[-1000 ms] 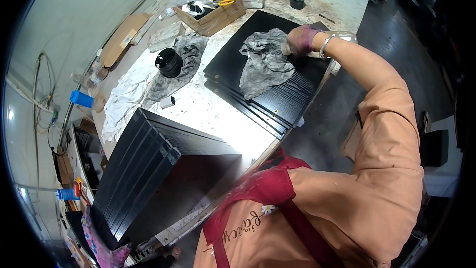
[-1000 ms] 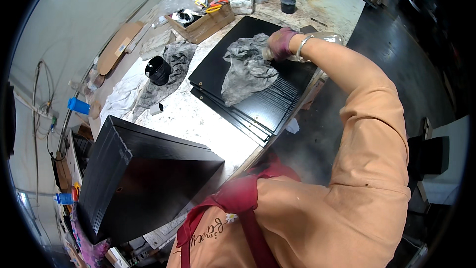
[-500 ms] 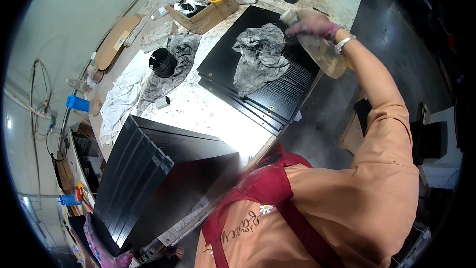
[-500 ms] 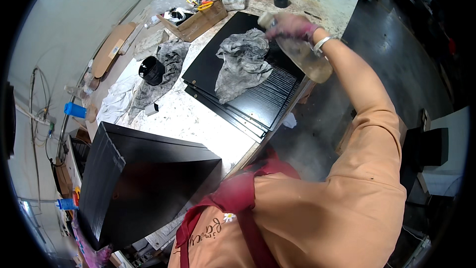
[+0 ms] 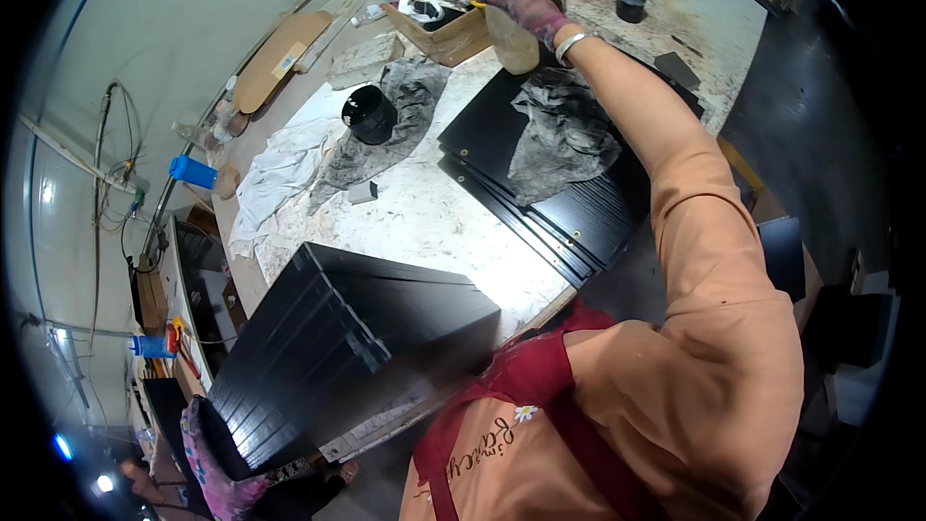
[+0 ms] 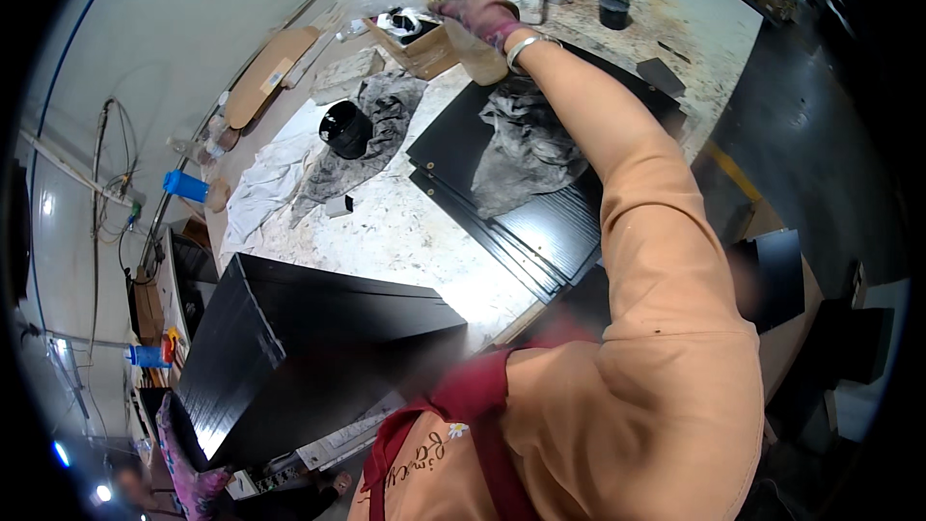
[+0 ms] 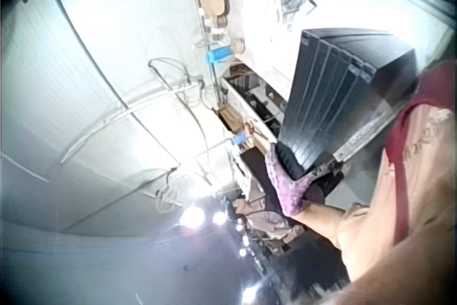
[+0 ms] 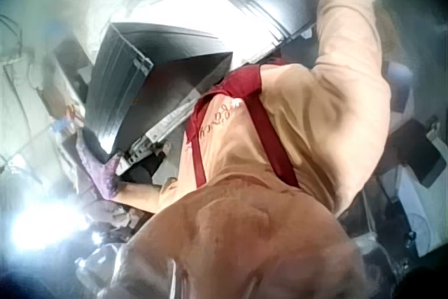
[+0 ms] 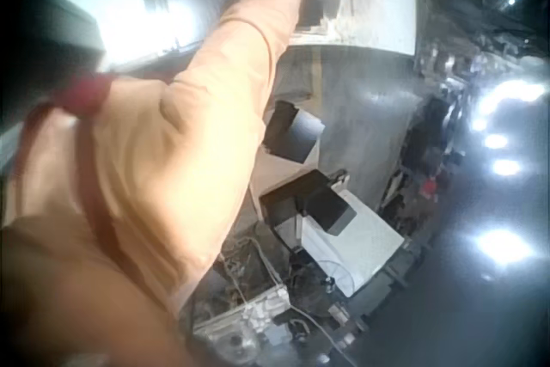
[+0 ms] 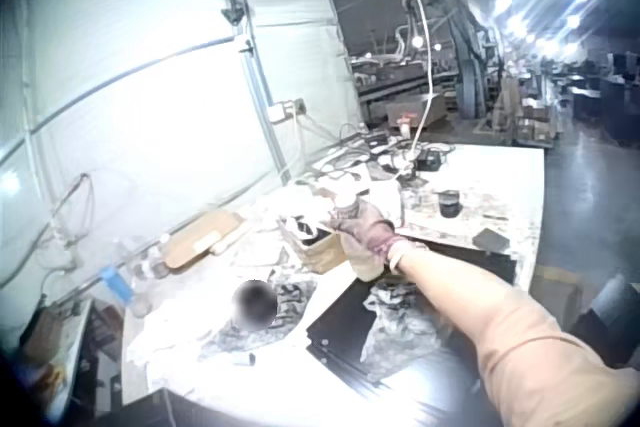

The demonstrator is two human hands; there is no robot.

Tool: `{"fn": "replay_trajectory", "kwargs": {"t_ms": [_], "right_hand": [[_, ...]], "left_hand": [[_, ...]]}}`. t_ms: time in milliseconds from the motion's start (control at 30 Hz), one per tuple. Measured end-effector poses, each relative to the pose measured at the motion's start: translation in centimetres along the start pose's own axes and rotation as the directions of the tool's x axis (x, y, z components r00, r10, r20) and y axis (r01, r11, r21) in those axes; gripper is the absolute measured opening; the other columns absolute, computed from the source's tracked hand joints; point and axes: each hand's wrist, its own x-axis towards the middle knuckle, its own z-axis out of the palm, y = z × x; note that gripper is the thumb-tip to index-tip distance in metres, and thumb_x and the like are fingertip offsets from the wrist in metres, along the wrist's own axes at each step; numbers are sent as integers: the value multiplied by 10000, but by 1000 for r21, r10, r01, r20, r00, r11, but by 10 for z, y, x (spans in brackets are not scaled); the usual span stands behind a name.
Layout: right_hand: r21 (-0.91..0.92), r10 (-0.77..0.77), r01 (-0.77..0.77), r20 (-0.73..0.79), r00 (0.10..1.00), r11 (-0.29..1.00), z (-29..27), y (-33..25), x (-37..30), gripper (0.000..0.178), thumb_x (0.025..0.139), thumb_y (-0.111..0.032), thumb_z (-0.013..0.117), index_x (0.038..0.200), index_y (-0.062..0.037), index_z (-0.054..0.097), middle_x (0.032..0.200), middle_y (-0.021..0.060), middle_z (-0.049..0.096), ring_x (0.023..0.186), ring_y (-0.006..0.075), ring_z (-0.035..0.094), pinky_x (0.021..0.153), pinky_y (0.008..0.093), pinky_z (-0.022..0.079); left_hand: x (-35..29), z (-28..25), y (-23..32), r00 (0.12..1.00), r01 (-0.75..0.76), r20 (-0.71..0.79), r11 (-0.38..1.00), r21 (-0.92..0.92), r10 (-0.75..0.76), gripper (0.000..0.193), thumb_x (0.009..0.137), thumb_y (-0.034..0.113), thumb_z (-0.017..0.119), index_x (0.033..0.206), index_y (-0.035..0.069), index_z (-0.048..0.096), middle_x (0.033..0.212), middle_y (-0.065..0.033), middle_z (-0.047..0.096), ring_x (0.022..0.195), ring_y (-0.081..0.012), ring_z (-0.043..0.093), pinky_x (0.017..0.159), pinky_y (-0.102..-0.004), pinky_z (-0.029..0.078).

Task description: The person wipes a black ribbed panel with a cloth, repeatedly dipping the cloth into a container and cleaning different sections. They turn the panel over to clean both sides and place it on a stack of similar panels.

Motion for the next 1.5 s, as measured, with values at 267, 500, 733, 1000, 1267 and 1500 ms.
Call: {"fn": "replay_trajectory", "kwargs": {"t_ms": [267,500,733,1000,1267,1500], "right_hand": [[-41,46,-38,221,974,998,-27,57,21,539,709,-316,756,1100,1,563,1026,105,636,940,199,591,873,326,446],[-553,211,120,498,841,824,-103,7,-38,632,848,-361,611,1321,-5,387,1280,155,486,1198,220,462,1009,295,353],[-770,566,-99,368,738,630,-117,5,-142,676,800,-458,607,1315,-58,430,1272,164,507,1182,285,477,996,323,360],[-656,544,-354,103,833,667,-171,13,-199,510,753,-285,702,1181,-45,563,1094,153,616,1014,251,587,877,315,442],[-541,506,-296,292,812,787,-91,-45,-265,459,761,-219,687,1152,-15,561,1106,162,602,1039,282,571,915,323,427],[-485,148,-4,260,954,874,-100,-12,-264,383,771,-195,667,1102,-26,577,1062,156,574,1024,310,533,889,340,426]], "left_hand": [[4,5,7,1000,11,-3,998,55,-11,1049,550,526,755,1365,12,341,1368,-179,374,1286,-328,323,1077,-407,221],[11,7,4,1000,3,7,998,57,-4,1088,535,566,739,1375,16,321,1380,-183,356,1293,-326,314,1079,-414,214],[18,10,3,999,-37,9,997,64,36,1127,520,606,723,1385,21,300,1393,-187,339,1301,-324,306,1081,-421,207],[11,7,-4,997,-74,6,994,75,74,1172,503,651,705,1397,26,277,1406,-192,319,1309,-321,296,1083,-429,198],[-10,7,-26,995,-102,-1,991,82,103,1218,486,697,687,1409,31,254,1420,-196,299,1318,-319,286,1085,-437,190],[-27,13,-8,990,-111,-80,994,23,113,980,629,545,707,1368,19,337,1407,-175,336,1301,-338,301,1078,-410,218]]}}
